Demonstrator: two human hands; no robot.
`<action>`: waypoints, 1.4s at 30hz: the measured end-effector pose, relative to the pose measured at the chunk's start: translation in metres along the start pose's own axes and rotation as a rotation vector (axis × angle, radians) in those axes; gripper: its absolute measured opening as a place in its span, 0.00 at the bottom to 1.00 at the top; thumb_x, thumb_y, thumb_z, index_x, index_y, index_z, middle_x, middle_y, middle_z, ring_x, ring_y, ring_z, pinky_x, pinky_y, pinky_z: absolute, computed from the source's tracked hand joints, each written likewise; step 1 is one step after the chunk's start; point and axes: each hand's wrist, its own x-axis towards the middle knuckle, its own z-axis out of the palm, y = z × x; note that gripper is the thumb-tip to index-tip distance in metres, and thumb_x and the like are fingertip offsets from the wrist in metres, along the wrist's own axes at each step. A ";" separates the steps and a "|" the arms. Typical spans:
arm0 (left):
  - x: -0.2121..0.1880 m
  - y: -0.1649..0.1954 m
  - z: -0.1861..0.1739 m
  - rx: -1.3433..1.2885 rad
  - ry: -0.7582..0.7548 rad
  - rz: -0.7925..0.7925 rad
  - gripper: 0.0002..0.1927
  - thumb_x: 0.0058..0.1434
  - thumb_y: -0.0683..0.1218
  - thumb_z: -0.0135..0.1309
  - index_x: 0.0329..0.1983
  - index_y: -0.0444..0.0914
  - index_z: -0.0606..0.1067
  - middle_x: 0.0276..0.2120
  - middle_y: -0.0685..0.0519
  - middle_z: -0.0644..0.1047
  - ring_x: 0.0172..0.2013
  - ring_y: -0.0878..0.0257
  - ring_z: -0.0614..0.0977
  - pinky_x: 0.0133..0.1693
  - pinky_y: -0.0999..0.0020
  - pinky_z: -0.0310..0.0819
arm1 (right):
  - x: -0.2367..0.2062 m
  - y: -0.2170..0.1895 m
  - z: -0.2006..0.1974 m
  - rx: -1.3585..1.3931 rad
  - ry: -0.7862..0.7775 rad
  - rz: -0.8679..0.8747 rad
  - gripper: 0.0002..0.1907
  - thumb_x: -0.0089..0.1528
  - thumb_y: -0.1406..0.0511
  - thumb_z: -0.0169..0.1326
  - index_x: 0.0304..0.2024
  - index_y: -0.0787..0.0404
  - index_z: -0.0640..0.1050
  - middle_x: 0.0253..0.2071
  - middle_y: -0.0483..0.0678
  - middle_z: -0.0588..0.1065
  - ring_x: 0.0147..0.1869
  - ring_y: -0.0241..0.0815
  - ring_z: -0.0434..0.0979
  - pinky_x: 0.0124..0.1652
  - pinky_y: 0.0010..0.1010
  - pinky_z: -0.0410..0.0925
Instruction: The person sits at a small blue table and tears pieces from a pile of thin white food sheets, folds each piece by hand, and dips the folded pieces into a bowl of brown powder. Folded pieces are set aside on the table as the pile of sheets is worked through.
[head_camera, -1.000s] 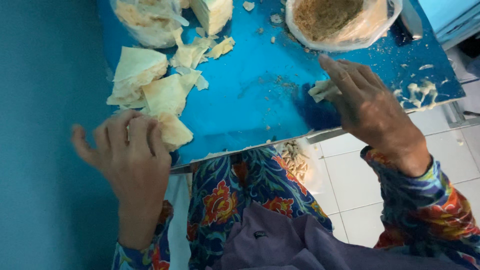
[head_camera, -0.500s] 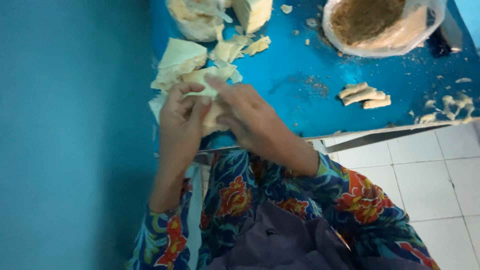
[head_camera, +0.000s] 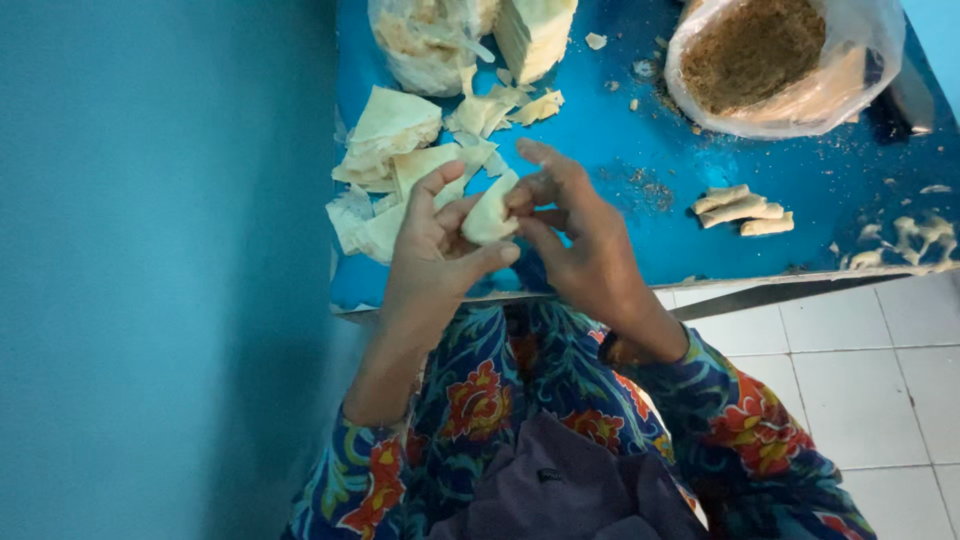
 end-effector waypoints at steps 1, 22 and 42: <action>-0.001 -0.001 0.003 0.012 -0.008 0.013 0.45 0.57 0.35 0.65 0.74 0.36 0.53 0.58 0.43 0.76 0.55 0.60 0.80 0.54 0.67 0.78 | 0.000 0.001 0.000 0.061 0.008 0.019 0.36 0.66 0.80 0.56 0.74 0.58 0.62 0.53 0.50 0.75 0.59 0.40 0.79 0.56 0.31 0.77; -0.016 0.023 0.021 1.327 0.328 0.654 0.17 0.67 0.41 0.59 0.59 0.38 0.75 0.55 0.46 0.77 0.60 0.46 0.75 0.63 0.44 0.64 | 0.011 -0.023 -0.129 0.366 0.004 0.260 0.30 0.67 0.74 0.54 0.72 0.64 0.65 0.42 0.48 0.75 0.44 0.38 0.76 0.41 0.25 0.69; 0.030 -0.008 0.062 0.887 0.053 0.702 0.05 0.69 0.40 0.57 0.47 0.36 0.78 0.47 0.50 0.82 0.48 0.52 0.84 0.52 0.59 0.76 | 0.000 -0.013 -0.099 -0.404 -0.112 -0.038 0.36 0.66 0.75 0.58 0.73 0.58 0.60 0.49 0.53 0.79 0.56 0.43 0.82 0.52 0.37 0.74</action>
